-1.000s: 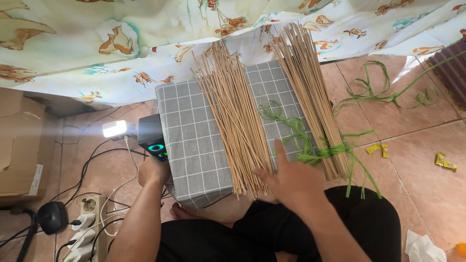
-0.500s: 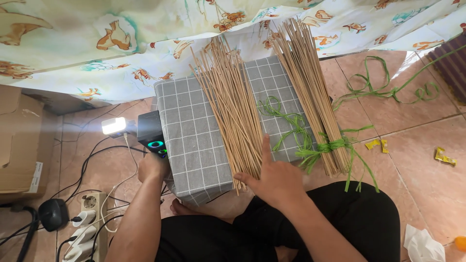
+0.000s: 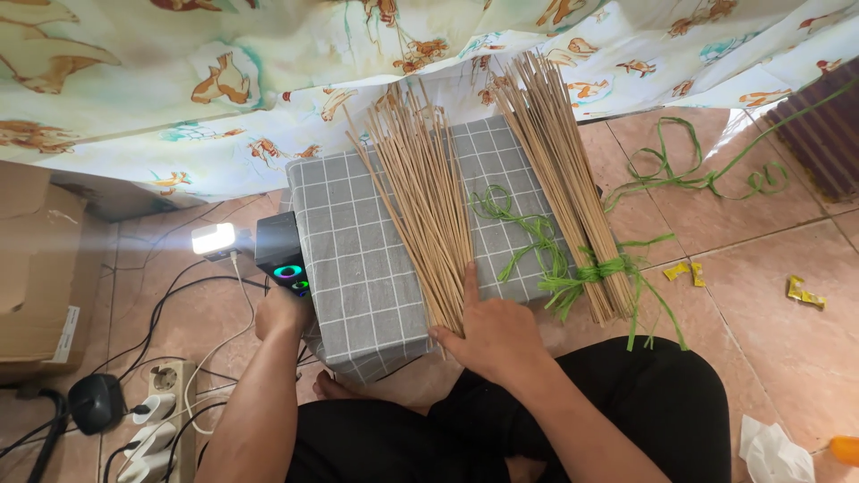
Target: Tying bundles of thin wooden sticks together using green plastic strips.
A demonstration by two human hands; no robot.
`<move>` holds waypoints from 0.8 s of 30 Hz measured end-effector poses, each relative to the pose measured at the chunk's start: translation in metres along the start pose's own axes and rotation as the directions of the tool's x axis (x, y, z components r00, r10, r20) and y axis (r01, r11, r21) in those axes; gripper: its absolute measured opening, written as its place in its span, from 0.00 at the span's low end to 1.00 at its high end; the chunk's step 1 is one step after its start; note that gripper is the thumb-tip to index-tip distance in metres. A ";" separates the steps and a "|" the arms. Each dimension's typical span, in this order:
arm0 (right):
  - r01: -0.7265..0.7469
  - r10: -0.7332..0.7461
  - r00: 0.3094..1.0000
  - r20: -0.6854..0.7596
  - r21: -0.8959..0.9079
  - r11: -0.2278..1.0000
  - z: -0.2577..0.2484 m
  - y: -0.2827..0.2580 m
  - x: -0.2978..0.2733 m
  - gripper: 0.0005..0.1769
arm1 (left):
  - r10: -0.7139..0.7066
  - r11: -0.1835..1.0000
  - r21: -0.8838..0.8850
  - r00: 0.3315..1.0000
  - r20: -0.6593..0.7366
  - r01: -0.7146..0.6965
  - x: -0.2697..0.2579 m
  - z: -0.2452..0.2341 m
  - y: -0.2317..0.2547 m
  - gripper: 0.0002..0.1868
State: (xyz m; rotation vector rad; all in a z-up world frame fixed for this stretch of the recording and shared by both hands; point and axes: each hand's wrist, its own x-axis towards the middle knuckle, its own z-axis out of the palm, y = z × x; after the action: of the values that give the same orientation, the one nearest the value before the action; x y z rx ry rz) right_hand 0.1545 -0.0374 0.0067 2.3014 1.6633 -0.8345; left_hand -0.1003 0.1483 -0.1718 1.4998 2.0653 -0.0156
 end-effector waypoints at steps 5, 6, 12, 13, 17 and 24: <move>-0.008 0.007 1.000 0.009 0.055 0.998 -0.001 -0.003 -0.005 0.65 | -0.013 0.997 -0.075 0.999 -0.035 0.011 -0.002 -0.003 0.000 0.24; -0.007 0.006 1.000 0.011 0.053 0.999 -0.001 -0.005 -0.005 0.65 | -0.016 0.997 -0.075 0.999 -0.034 0.013 -0.001 -0.002 -0.002 0.24; -0.003 0.004 1.000 -0.011 0.035 0.999 0.009 -0.004 -0.001 0.60 | -0.004 0.999 -0.042 1.000 -0.010 0.003 0.012 0.006 -0.013 0.24; 0.016 -0.015 1.000 -0.021 0.055 0.998 0.009 -0.003 -0.002 0.58 | -0.009 0.998 -0.055 1.000 -0.009 0.009 0.020 0.011 -0.017 0.24; 0.039 -0.033 0.998 -0.051 0.123 0.992 0.016 0.003 -0.001 0.52 | -0.006 0.995 -0.099 1.000 -0.013 0.005 0.043 0.026 -0.031 0.24; 0.019 -0.014 0.999 -0.035 0.150 0.988 0.018 0.013 -0.003 0.51 | 0.021 0.994 -0.109 1.000 0.012 -0.019 0.029 0.016 -0.031 0.24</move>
State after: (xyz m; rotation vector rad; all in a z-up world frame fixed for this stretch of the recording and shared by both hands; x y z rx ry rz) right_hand 0.1595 -0.0523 -0.0086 2.4158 1.6899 -0.9610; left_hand -0.1260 0.1569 -0.2077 1.4505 2.0073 0.0931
